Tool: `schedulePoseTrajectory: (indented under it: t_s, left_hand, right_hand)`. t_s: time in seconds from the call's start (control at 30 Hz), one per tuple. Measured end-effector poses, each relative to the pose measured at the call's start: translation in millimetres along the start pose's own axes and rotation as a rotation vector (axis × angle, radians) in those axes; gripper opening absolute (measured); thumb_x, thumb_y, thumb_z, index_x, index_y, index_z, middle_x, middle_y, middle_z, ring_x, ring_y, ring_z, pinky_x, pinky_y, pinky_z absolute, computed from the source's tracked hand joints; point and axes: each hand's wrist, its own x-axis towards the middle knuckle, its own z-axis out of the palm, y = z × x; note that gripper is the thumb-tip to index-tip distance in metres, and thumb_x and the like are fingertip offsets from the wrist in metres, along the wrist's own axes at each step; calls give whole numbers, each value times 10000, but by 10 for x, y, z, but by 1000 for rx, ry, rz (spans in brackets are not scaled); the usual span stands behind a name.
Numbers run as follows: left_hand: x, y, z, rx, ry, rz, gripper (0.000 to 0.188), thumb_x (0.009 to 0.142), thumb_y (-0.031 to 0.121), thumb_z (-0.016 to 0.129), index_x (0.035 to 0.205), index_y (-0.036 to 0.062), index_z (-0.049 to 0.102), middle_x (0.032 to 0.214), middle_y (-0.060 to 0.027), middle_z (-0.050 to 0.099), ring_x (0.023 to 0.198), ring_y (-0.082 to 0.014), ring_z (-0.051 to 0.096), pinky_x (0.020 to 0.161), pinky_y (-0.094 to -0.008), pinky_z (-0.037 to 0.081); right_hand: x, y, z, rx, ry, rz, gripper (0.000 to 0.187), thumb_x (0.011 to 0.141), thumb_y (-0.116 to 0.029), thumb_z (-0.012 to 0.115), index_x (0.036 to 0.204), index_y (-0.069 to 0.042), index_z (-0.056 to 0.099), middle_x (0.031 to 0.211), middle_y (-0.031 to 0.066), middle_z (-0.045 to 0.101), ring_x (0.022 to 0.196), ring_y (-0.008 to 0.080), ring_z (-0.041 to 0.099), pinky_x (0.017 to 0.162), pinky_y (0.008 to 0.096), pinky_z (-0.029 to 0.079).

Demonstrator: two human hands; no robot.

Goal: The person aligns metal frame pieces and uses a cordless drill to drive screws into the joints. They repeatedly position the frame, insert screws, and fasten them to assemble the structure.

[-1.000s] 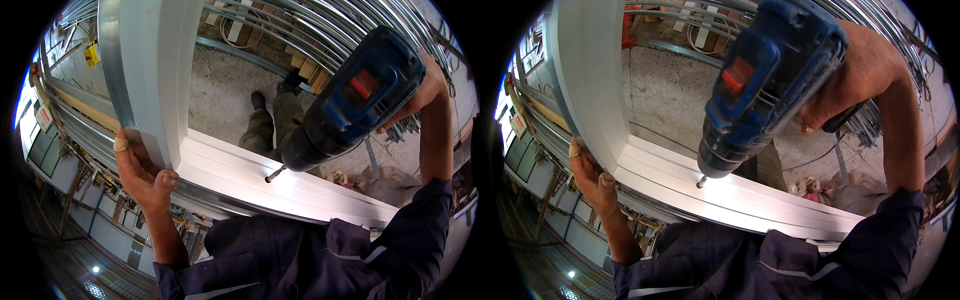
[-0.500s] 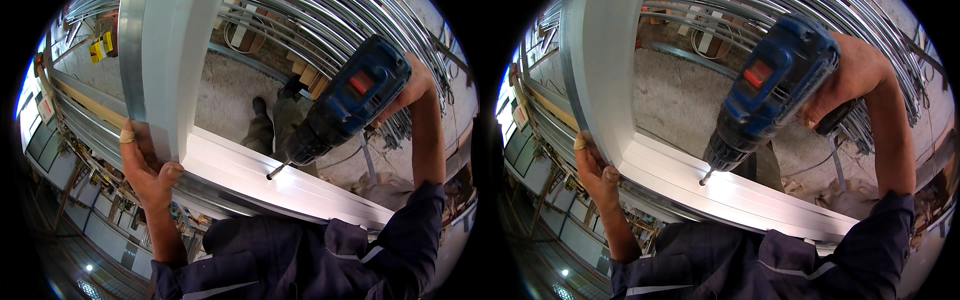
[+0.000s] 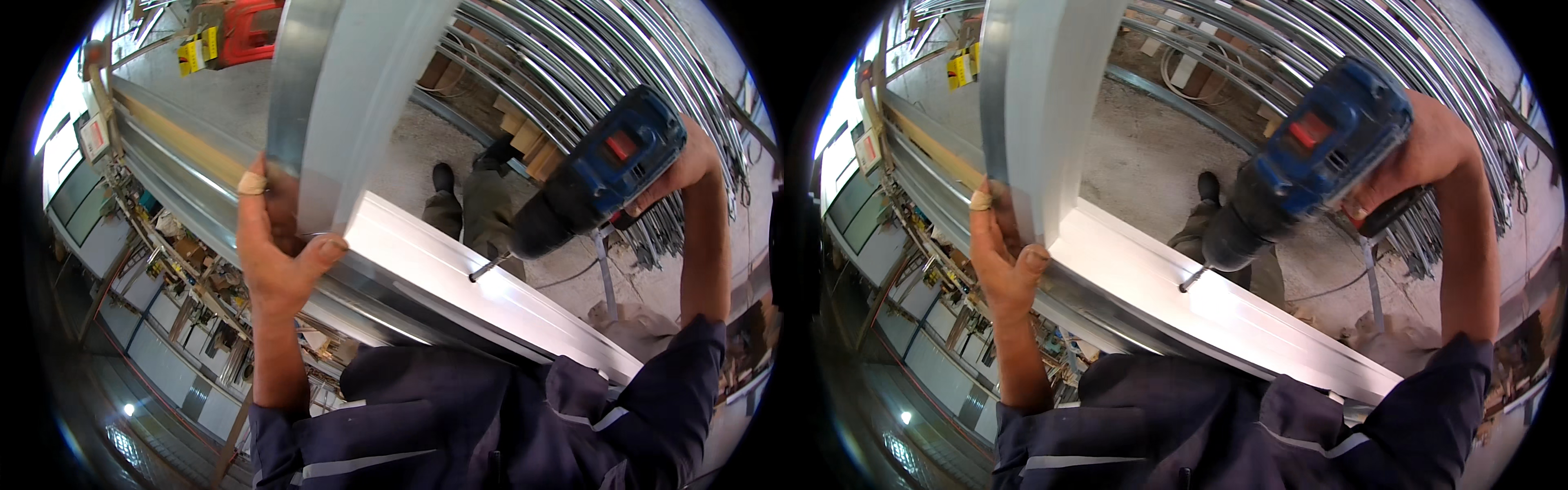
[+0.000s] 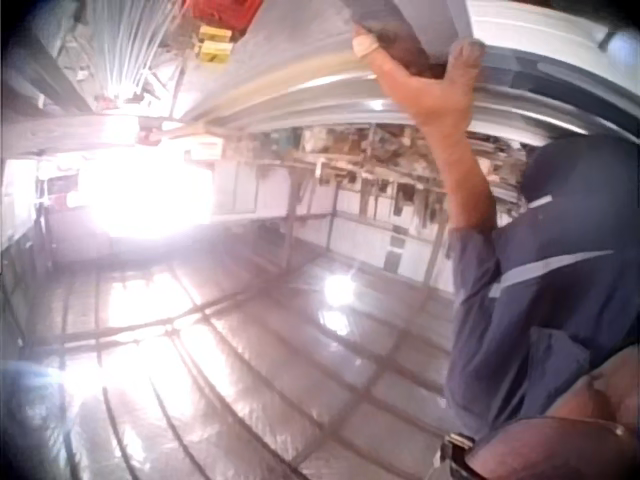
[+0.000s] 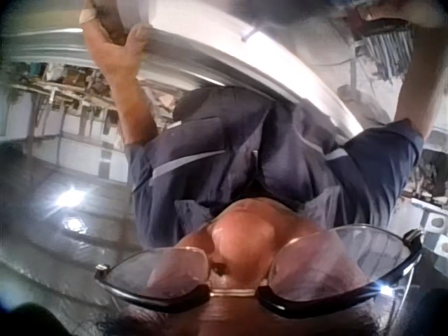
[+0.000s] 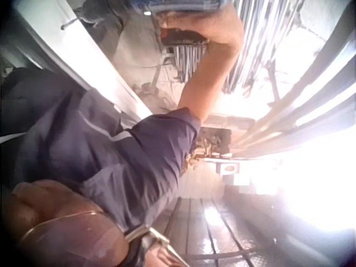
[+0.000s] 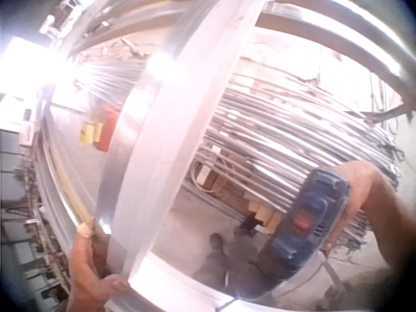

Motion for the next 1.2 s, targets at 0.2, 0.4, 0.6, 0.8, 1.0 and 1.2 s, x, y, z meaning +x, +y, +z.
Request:
schedulePoseTrajectory:
  t_s: [0.2,0.4,0.6,0.8,1.0,1.2]
  left_hand:
    - [-17,-60,-38,101,26,58,1177,685,462,913,1502,-64,248,1332,-209,542,1220,-281,590,1012,-377,495]
    - [-27,-62,-44,195,64,41,1251,650,593,885,1496,-79,255,1339,-216,532,1246,-290,574,1035,-385,475]
    - [-43,-72,-53,232,86,32,1272,642,636,869,1495,-83,259,1360,-224,518,1245,-298,572,1027,-386,479]
    - [-51,-96,-57,267,118,36,1297,627,672,857,1498,-81,260,1366,-232,515,1247,-297,571,1018,-390,486]
    - [-45,-83,-66,255,124,35,1299,623,652,870,1502,-80,254,1365,-235,517,1245,-305,574,1018,-389,487]
    - [-52,-84,-52,243,125,30,1290,625,621,885,1503,-80,250,1380,-239,505,1251,-307,571,1024,-390,483]
  right_hand:
    - [22,8,9,39,2,-18,672,574,-251,975,1140,-10,703,1018,148,741,857,249,719,807,361,560]
    - [30,64,78,92,78,-162,702,592,-208,971,1195,-4,674,1064,169,730,907,265,718,845,392,563]
    - [24,170,143,142,126,-237,691,611,-164,959,1210,9,660,1069,191,724,918,288,720,846,419,572]
    - [106,81,101,96,67,-250,671,629,-162,947,1204,25,655,1022,204,726,860,281,729,781,416,588]
    - [216,-9,30,30,10,-268,651,648,-161,936,1197,41,650,976,217,728,802,275,739,716,414,605]
    - [267,-61,-67,-47,-51,-285,633,666,-159,925,1191,57,645,930,230,729,744,269,748,651,411,621]
